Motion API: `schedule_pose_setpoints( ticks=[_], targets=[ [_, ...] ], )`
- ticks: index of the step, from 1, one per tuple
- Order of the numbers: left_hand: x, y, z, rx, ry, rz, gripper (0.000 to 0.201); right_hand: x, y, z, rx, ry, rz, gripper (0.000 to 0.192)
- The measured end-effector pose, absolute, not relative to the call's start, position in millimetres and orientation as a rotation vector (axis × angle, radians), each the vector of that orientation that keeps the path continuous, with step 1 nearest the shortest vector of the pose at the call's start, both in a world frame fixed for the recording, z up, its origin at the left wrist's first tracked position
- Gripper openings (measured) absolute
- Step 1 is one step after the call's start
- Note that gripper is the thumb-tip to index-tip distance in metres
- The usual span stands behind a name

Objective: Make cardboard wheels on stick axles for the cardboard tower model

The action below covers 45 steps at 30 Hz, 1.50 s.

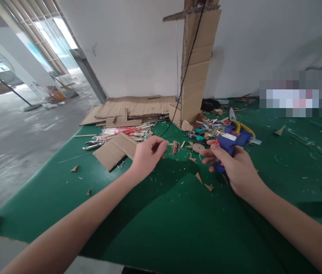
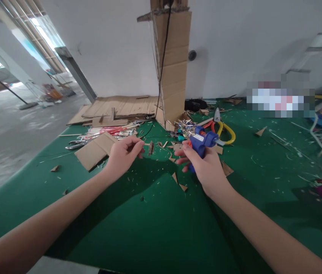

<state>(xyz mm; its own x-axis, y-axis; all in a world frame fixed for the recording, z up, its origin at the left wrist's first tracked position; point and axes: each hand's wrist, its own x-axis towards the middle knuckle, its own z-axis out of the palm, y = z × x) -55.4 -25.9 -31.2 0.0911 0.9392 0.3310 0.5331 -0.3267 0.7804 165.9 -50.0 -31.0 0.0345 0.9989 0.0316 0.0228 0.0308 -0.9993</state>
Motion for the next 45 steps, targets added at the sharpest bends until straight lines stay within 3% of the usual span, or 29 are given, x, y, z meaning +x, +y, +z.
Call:
schedule_pose_setpoints(
  ticks=[11, 26, 45],
  targets=[
    [-35, -50, -31, 2.336, 1.551, 1.193, 0.021, 150, -61, -31, -1.241, -1.318, 1.188, 0.051],
    [-30, -52, -35, 2.62, 1.414, 1.308, 0.021, 150, -63, -32, -1.257, -1.666, 0.839, 0.034],
    [-31, -53, -35, 2.525, 1.408, 1.136, 0.021, 151, -66, -31, -1.353, -1.741, 0.761, 0.042]
  ],
)
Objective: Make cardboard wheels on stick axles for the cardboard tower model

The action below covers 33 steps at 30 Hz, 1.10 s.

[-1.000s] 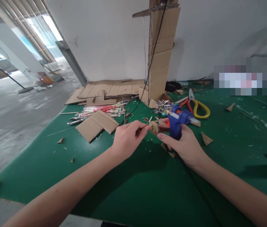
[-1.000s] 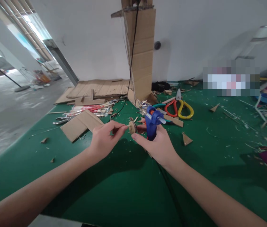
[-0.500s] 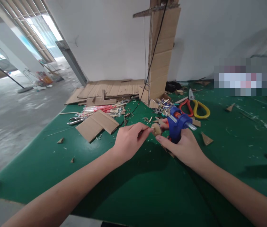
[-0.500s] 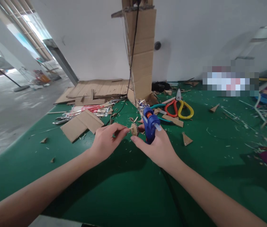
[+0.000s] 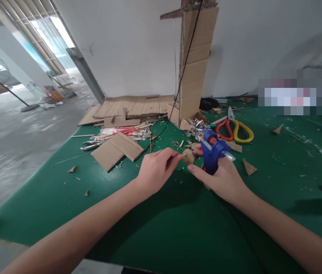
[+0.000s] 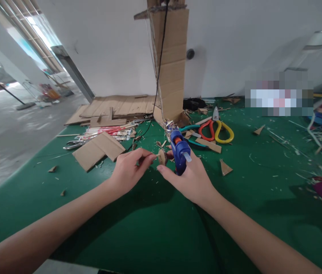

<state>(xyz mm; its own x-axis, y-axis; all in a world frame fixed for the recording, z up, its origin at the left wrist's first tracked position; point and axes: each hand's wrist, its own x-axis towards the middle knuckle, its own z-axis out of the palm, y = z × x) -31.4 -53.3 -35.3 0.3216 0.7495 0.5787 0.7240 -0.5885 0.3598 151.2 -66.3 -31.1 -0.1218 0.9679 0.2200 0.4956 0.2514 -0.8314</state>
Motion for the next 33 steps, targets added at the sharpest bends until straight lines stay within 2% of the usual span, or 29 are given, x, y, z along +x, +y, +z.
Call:
schedule_pose_setpoints(
  ticks=[9, 16, 23, 33],
  targets=[
    [-32, -49, -35, 2.457, 1.365, 0.974, 0.014, 157, -59, -33, -1.291, -1.721, 0.733, 0.033],
    [-32, -48, -36, 2.446, 1.395, 0.922, 0.014, 159, -60, -30, -1.324, -1.694, 0.862, 0.036],
    [-39, -40, -33, 2.058, 1.417, 1.063, 0.017, 163, -59, -29, -1.183, -1.427, 1.06, 0.035],
    [-59, -19, -41, 1.858, 1.352, 1.186, 0.019, 183, -56, -31, -0.969, -1.521, 1.399, 0.039]
  ],
)
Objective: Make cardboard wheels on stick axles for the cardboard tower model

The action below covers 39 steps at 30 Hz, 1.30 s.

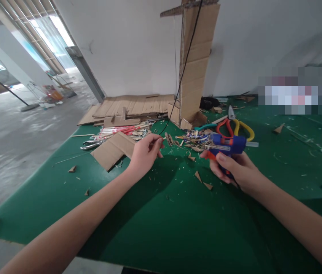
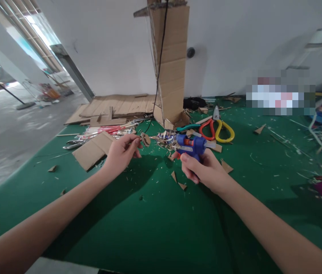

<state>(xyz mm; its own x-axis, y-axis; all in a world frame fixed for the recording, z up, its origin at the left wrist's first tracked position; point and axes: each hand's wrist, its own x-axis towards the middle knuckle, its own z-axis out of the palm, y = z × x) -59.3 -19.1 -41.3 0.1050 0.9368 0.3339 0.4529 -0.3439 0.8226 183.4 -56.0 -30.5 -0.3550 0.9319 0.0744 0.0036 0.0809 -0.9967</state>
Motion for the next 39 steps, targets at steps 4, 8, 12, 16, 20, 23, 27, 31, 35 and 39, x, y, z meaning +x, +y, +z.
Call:
schedule_pose_setpoints(
  ticks=[4, 8, 12, 16, 20, 23, 27, 31, 35, 39],
  targets=[
    [-58.1, -20.7, -38.9, 1.883, 1.35, 1.155, 0.021, 183.8, -56.1, -30.5, -1.02, -1.595, 1.422, 0.039],
    [-57.3, -21.2, -38.5, 1.896, 1.355, 1.153, 0.019, 184.1, -56.0, -30.6, -0.998, -1.619, 1.428, 0.04],
    [-57.3, -21.2, -39.4, 1.922, 1.356, 1.141, 0.018, 184.7, -55.5, -33.7, -0.978, -1.625, 1.431, 0.041],
    [-57.7, -21.8, -40.0, 1.957, 1.363, 1.12, 0.019, 185.1, -55.6, -35.7, -0.974, -1.623, 1.432, 0.04],
    [-58.0, -22.1, -40.0, 1.998, 1.351, 1.119, 0.021, 184.6, -55.9, -34.8, -0.985, -1.625, 1.425, 0.04],
    [-57.9, -22.0, -39.1, 2.024, 1.358, 1.119, 0.022, 183.9, -55.9, -33.7, -0.997, -1.619, 1.42, 0.042],
    [-56.0, -22.1, -36.4, 1.948, 1.355, 1.107, 0.021, 183.5, -55.8, -33.0, -0.993, -1.595, 1.441, 0.043],
    [-54.0, -22.1, -34.2, 1.881, 1.341, 1.106, 0.019, 183.7, -56.0, -32.8, -0.997, -1.568, 1.454, 0.041],
    [-54.0, -21.7, -34.3, 1.825, 1.31, 1.113, 0.02, 183.5, -56.2, -32.4, -1.024, -1.565, 1.446, 0.043],
    [-54.6, -21.3, -35.2, 1.808, 1.318, 1.113, 0.021, 181.1, -56.2, -32.1, -1.061, -1.592, 1.397, 0.042]
  ],
)
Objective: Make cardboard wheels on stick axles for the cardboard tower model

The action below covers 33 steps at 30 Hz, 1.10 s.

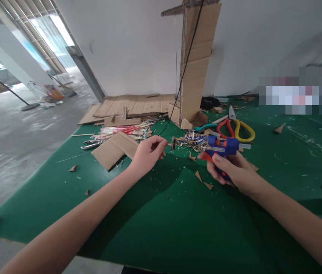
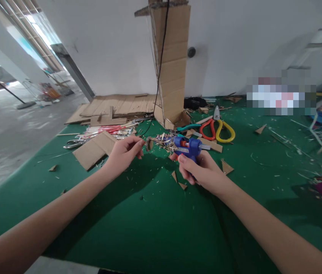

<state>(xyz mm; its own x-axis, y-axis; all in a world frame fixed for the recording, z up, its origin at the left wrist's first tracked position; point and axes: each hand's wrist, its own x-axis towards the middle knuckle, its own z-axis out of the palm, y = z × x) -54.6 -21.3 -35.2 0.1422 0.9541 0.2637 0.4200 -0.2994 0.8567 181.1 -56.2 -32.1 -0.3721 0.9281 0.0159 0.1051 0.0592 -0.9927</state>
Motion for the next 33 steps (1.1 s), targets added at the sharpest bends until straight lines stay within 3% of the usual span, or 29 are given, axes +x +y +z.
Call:
schedule_pose_setpoints(
  ticks=[9, 15, 33],
  targets=[
    [-54.8, -24.3, -34.8, 1.99, 1.393, 1.143, 0.019, 173.0, -59.7, -27.0, -1.235, -1.62, 1.327, 0.043],
    [-54.0, -25.5, -34.6, 2.142, 1.446, 1.142, 0.02, 174.1, -61.0, -26.9, -1.306, -1.724, 1.209, 0.033],
    [-53.9, -27.5, -35.6, 2.333, 1.46, 1.165, 0.022, 177.2, -60.2, -26.4, -1.264, -2.015, 0.897, 0.029]
  ],
)
